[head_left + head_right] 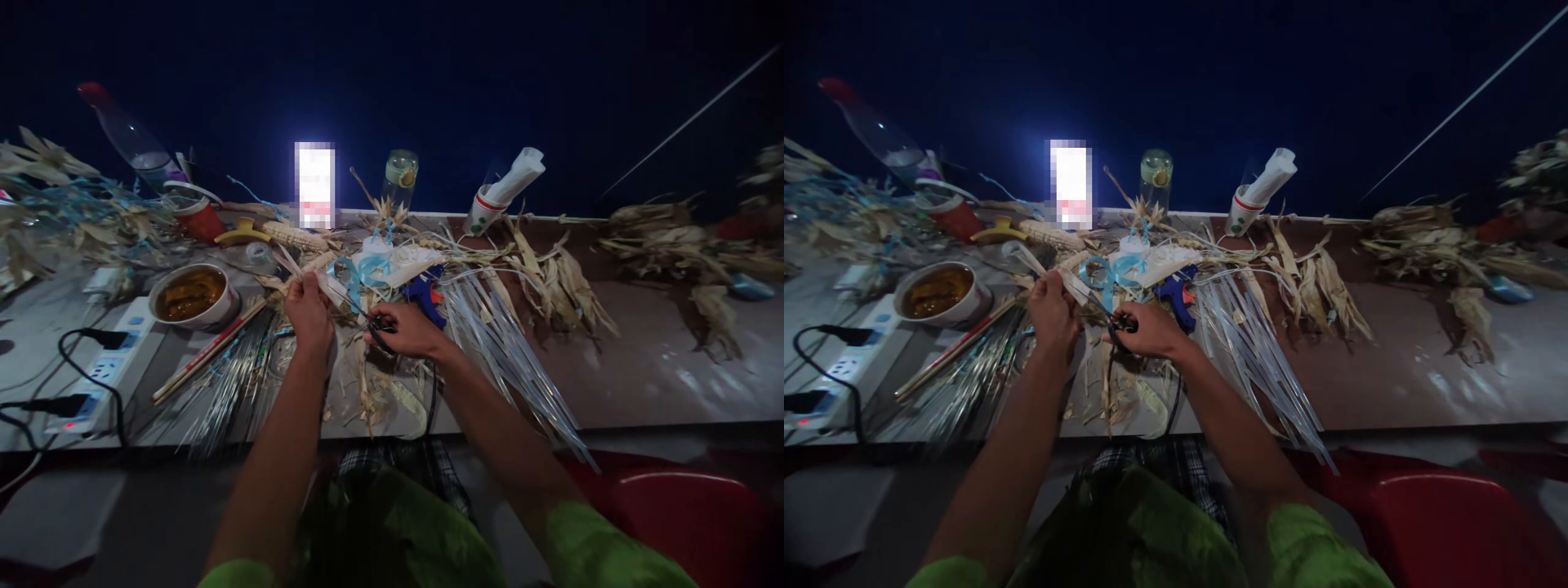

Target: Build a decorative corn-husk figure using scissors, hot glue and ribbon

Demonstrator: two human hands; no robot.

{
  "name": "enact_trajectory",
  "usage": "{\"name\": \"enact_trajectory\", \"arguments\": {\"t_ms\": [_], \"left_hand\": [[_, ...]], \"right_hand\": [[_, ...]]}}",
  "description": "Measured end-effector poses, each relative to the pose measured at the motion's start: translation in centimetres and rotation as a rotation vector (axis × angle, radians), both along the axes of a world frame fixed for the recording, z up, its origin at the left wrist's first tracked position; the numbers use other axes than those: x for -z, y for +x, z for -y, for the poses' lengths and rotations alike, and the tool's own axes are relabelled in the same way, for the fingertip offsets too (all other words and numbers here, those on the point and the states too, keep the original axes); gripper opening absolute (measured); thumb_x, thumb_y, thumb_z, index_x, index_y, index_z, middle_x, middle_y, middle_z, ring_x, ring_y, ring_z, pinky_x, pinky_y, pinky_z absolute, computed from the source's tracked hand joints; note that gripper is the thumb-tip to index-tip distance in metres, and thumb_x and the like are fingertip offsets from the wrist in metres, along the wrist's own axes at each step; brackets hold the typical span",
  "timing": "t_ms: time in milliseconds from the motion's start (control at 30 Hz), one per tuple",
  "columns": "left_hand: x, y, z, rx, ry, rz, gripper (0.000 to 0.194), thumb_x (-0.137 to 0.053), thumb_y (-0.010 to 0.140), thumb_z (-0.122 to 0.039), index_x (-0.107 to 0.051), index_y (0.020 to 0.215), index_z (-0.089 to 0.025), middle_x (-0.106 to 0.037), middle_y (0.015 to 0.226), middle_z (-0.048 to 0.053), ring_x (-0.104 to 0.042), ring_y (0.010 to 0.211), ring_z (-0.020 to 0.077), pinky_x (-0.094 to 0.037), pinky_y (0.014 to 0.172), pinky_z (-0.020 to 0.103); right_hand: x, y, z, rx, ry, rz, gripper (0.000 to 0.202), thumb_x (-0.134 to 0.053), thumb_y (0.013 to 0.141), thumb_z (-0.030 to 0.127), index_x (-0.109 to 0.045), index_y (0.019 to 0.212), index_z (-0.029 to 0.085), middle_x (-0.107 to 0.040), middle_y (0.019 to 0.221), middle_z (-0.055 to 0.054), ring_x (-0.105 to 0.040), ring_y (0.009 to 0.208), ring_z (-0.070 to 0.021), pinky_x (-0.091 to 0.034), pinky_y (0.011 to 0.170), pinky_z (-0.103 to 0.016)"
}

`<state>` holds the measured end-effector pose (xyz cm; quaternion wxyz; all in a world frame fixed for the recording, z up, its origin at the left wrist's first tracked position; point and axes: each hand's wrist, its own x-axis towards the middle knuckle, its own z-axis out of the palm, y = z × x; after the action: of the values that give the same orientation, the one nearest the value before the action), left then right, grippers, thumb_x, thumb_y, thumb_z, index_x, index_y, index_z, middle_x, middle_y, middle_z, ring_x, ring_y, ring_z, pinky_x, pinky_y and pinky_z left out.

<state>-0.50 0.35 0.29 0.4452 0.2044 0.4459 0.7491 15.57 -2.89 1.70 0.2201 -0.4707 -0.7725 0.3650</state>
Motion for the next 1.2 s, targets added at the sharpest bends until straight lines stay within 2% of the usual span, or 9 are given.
{"name": "enact_trajectory", "arguments": {"t_ms": [300,600,800,1200], "left_hand": [[0.11,0.08,0.03,0.037,0.012,0.025,0.033,-0.064,0.07,-0.04,-0.04,0.064,-0.017,-0.029,0.044,-0.011,-0.025,0.033,0.0016,-0.016,0.035,0.016],[-0.46,0.32,0.32,0.099,0.01,0.066,0.032,-0.065,0.069,-0.036,-0.041,0.064,-0.017,-0.036,0.044,-0.01,-0.03,0.033,0.0019,-0.021,0.035,0.016],[-0.63,0.34,0.32,0.096,0.036,0.078,0.03,-0.067,0.069,-0.035,-0.043,0.064,-0.016,-0.041,0.046,-0.009,-0.034,0.036,0.0022,-0.025,0.036,0.015],[-0.47,0.27,0.21,0.098,0.026,0.106,0.031,-0.068,0.067,-0.035,-0.044,0.065,-0.016,-0.037,0.045,-0.01,-0.031,0.034,0.0017,-0.024,0.035,0.015]], "right_hand": [[0.23,-0.11,-0.04,0.031,0.046,0.01,0.037,-0.062,0.068,0.045,-0.063,0.093,0.017,-0.062,0.072,-0.001,-0.052,0.062,-0.0097,-0.035,0.057,-0.02],[0.47,-0.13,-0.2,0.043,0.019,-0.036,0.036,-0.064,0.068,0.041,-0.063,0.095,0.018,-0.065,0.076,-0.001,-0.058,0.069,-0.0117,-0.04,0.063,-0.021],[0.55,-0.02,-0.38,0.03,-0.006,-0.091,0.037,-0.063,0.068,0.041,-0.063,0.096,0.017,-0.067,0.083,-0.002,-0.061,0.075,-0.0142,-0.043,0.066,-0.023],[0.34,0.38,-0.56,0.025,0.005,-0.077,0.035,-0.062,0.069,0.034,-0.064,0.099,0.017,-0.069,0.091,-0.004,-0.062,0.081,-0.0156,-0.045,0.072,-0.024]]}}
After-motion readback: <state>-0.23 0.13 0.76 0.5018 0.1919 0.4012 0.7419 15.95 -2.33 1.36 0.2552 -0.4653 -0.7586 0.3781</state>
